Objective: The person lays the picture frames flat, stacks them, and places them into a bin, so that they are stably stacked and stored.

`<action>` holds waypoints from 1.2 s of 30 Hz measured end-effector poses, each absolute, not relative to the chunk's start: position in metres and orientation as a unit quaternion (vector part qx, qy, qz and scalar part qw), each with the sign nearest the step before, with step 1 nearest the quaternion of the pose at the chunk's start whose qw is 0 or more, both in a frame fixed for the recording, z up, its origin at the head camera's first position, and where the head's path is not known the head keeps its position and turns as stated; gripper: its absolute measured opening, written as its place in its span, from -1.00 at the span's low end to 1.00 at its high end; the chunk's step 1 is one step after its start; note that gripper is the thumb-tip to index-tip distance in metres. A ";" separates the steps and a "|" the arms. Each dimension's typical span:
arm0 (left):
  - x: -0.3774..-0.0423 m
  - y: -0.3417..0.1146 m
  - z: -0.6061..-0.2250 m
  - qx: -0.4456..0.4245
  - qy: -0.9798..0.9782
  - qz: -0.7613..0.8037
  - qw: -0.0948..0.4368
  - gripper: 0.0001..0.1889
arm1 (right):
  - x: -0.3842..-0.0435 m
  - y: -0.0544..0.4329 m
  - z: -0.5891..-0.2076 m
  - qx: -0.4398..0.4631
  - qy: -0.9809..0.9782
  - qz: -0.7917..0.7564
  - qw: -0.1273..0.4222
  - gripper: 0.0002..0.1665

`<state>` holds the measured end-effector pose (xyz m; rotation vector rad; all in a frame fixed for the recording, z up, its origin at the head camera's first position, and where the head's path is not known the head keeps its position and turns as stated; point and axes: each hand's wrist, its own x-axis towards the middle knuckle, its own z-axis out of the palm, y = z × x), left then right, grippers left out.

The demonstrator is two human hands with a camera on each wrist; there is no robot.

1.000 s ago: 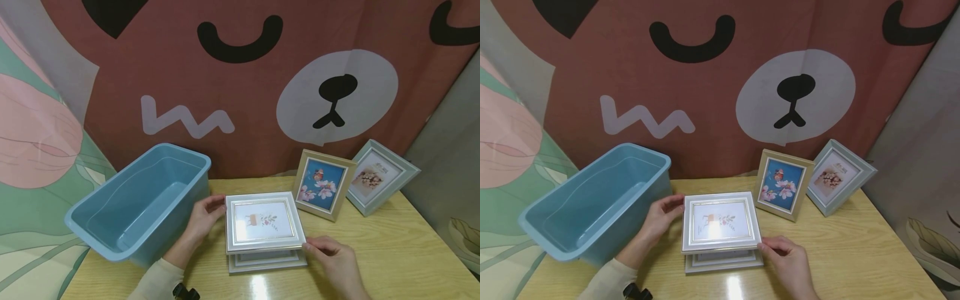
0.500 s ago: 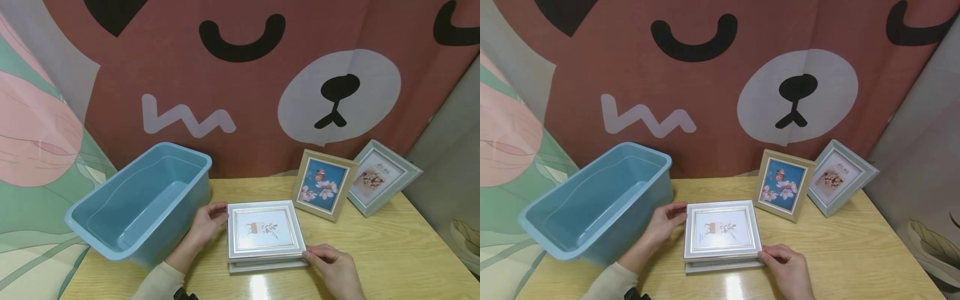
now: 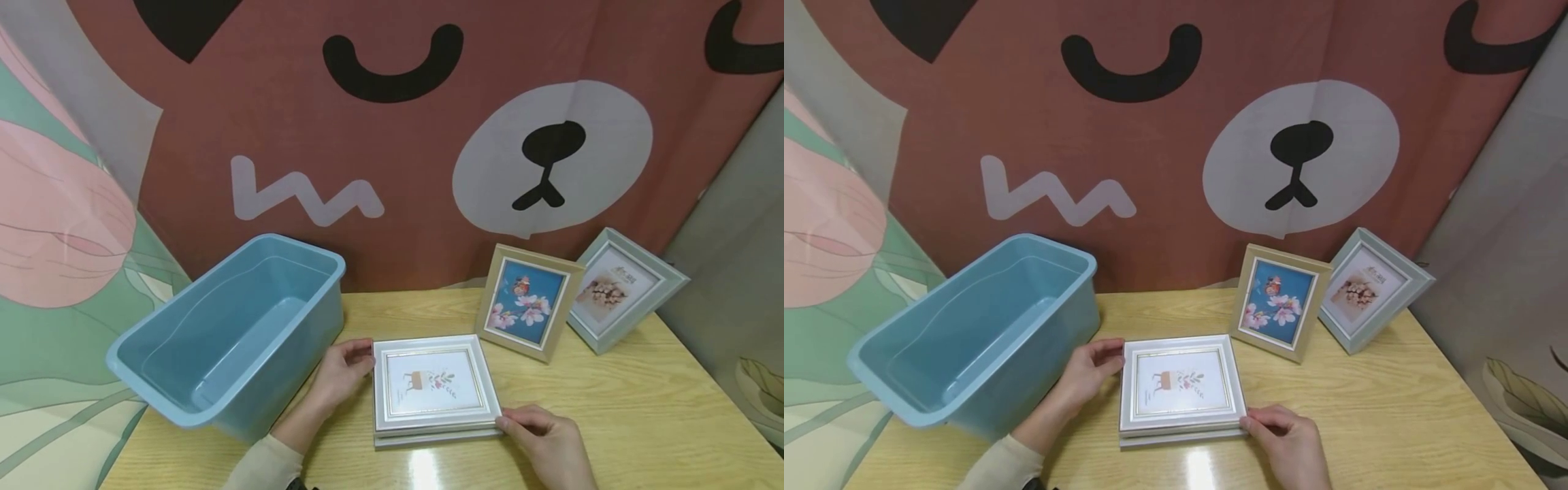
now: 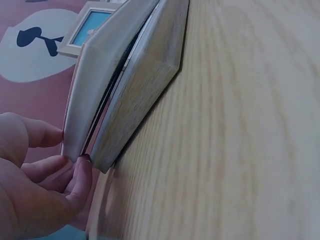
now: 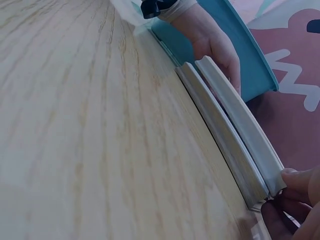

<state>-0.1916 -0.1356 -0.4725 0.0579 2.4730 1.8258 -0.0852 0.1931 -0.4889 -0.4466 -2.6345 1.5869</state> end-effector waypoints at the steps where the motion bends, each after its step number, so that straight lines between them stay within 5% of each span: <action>1: -0.191 -0.135 -0.473 0.019 0.806 0.591 0.033 -0.63 | -0.085 0.193 -0.489 -0.146 -0.846 0.513 0.011 -0.90; 26: -0.191 -0.139 -0.469 0.023 0.833 0.550 0.050 -0.62 | -0.090 0.208 -0.481 -0.104 -0.883 0.453 -0.063 -0.82; 36: -0.198 -0.140 -0.465 0.036 0.798 0.601 -0.011 -0.69 | -0.103 0.232 -0.461 -0.070 -0.878 0.474 -0.014 -0.62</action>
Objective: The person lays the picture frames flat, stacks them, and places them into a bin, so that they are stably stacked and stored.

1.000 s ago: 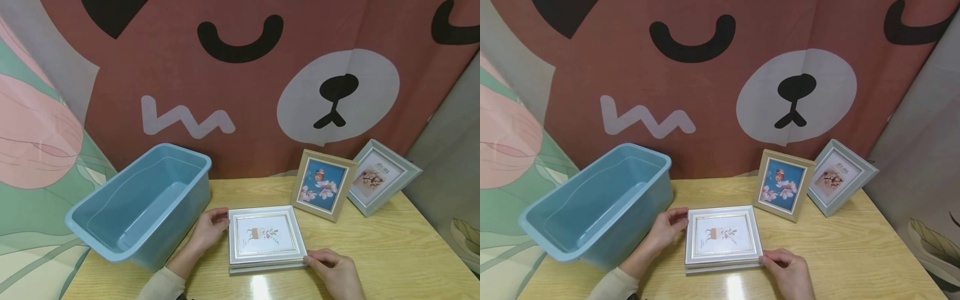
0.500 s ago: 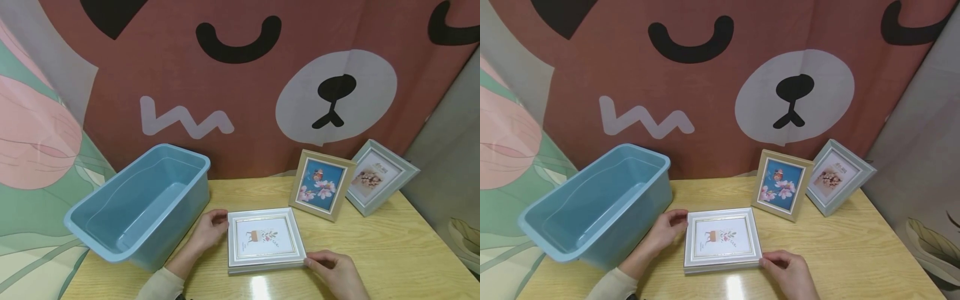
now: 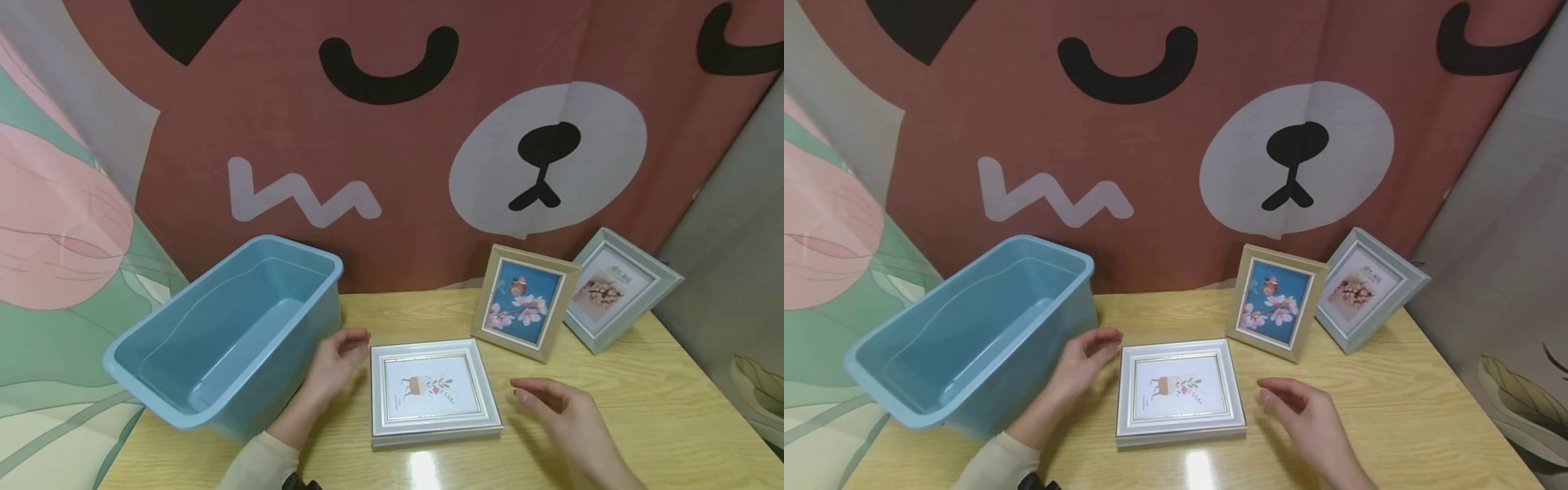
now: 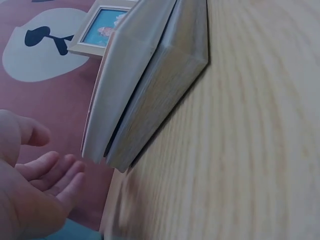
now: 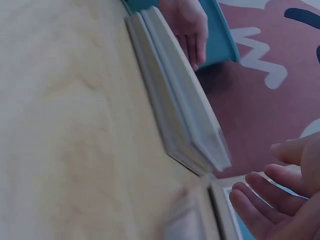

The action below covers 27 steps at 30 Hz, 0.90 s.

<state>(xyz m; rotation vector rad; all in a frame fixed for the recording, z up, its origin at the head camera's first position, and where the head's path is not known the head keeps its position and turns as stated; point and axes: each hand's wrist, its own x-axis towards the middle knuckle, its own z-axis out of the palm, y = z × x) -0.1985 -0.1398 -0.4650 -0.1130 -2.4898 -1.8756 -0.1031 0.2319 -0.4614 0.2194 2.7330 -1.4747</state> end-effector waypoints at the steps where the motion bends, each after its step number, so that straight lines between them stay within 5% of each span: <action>1: -0.199 -0.139 -0.464 -0.034 -0.797 -0.603 0.011 -0.69 | -0.105 0.234 -0.459 0.067 0.880 -0.470 0.002 -0.62; 12: -0.206 -0.131 -0.451 -0.079 -0.792 -0.604 0.029 -0.71 | -0.132 0.256 -0.442 0.029 0.847 -0.512 -0.143 -0.63; 27: -0.214 -0.117 -0.438 -0.105 -0.783 -0.612 0.015 -0.69 | -0.152 0.277 -0.421 0.055 0.819 -0.537 -0.196 -0.59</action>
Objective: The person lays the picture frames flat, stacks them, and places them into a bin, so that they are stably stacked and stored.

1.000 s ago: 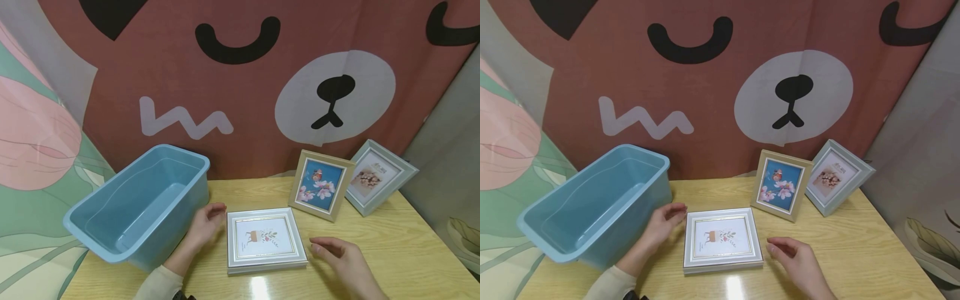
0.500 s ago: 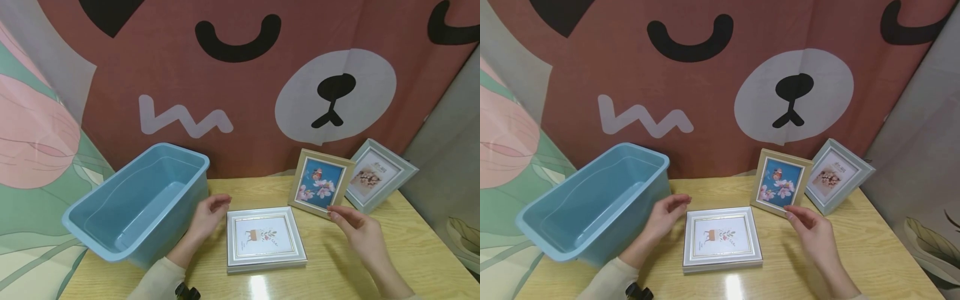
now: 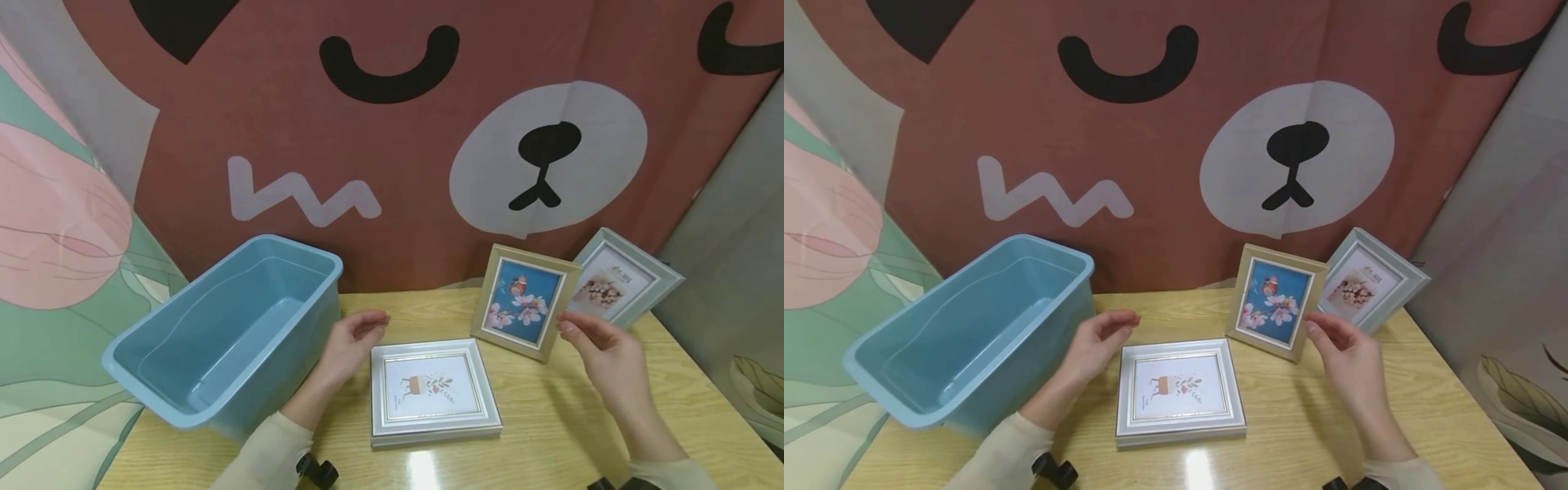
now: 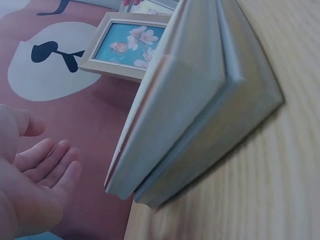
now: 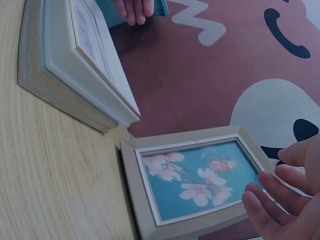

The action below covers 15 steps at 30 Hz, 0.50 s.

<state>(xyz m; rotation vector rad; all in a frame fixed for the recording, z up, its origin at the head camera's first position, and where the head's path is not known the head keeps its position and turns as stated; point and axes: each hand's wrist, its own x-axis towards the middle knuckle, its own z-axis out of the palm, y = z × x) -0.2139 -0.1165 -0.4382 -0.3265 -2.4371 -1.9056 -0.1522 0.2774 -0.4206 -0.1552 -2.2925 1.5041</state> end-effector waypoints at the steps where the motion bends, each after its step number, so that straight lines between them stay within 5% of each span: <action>1: -0.214 -0.116 -0.437 -0.108 -0.782 -0.614 0.016 -0.69 | -0.153 0.279 -0.420 -0.058 -0.820 0.533 0.201 -0.60; 15: -0.215 -0.100 -0.427 -0.113 -0.788 -0.605 -0.006 -0.67 | -0.166 0.300 -0.407 -0.135 -0.824 0.515 0.193 -0.55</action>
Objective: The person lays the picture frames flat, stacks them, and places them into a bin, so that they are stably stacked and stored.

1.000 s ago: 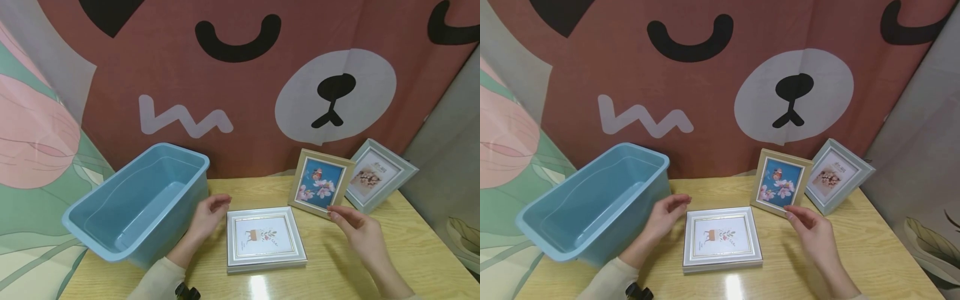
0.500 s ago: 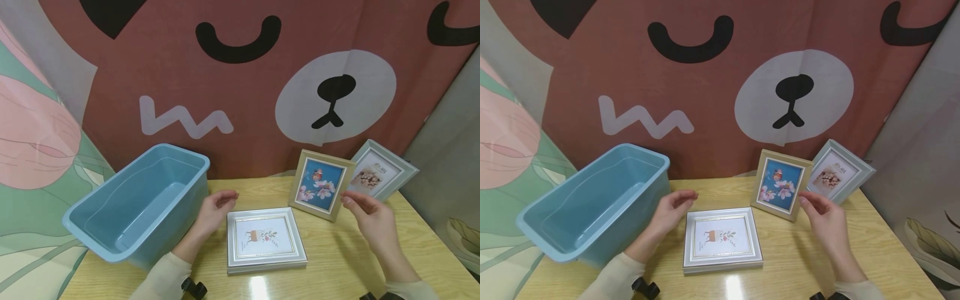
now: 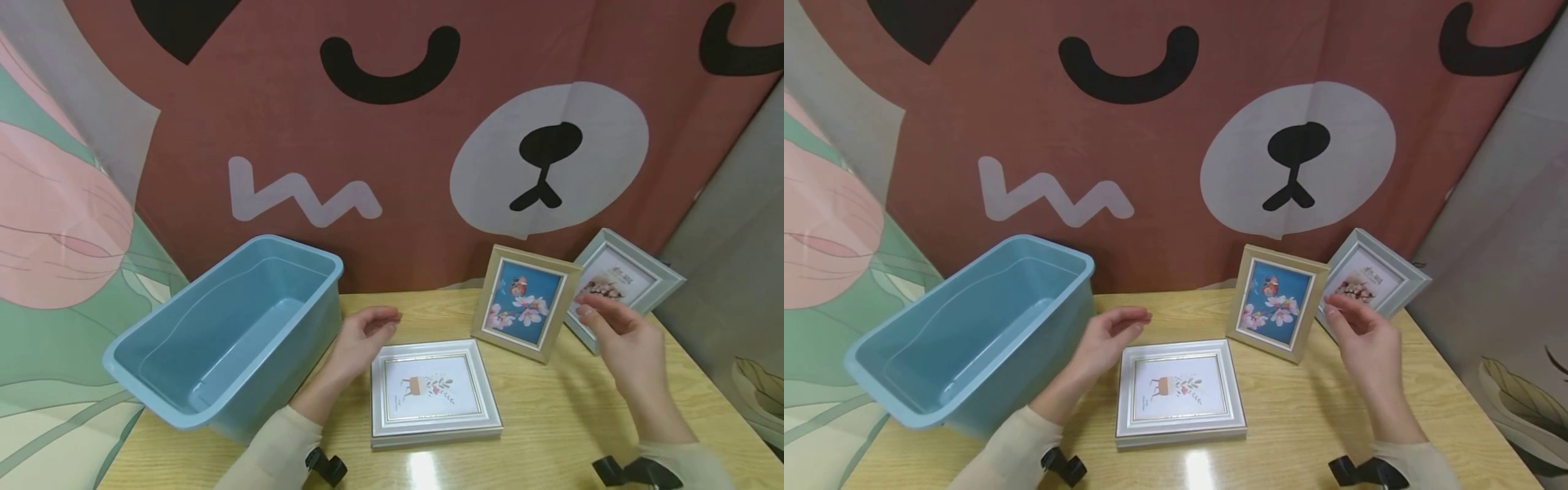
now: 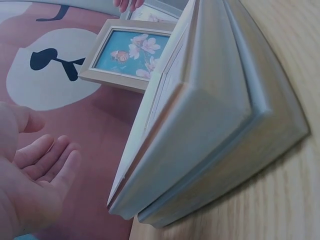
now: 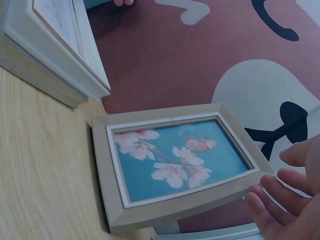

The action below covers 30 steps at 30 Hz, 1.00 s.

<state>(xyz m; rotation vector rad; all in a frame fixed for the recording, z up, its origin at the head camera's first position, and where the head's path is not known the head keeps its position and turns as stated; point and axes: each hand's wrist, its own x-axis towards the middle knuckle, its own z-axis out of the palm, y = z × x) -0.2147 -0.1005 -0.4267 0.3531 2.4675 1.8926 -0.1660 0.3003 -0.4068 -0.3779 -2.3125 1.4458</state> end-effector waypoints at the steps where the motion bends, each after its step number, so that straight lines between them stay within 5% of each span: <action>1: -0.215 -0.100 -0.426 0.111 0.787 0.607 0.007 -0.67 | -0.167 0.301 -0.406 -0.135 -0.824 0.515 0.194 -0.54; 19: -0.221 -0.087 -0.418 0.143 0.783 0.605 0.013 -0.68 | -0.198 0.309 -0.406 -0.130 -0.824 0.516 0.192 -0.29; 30: -0.224 -0.081 -0.415 0.136 0.781 0.609 0.027 -0.69 | -0.214 0.307 -0.408 -0.141 -0.826 0.509 0.199 -0.35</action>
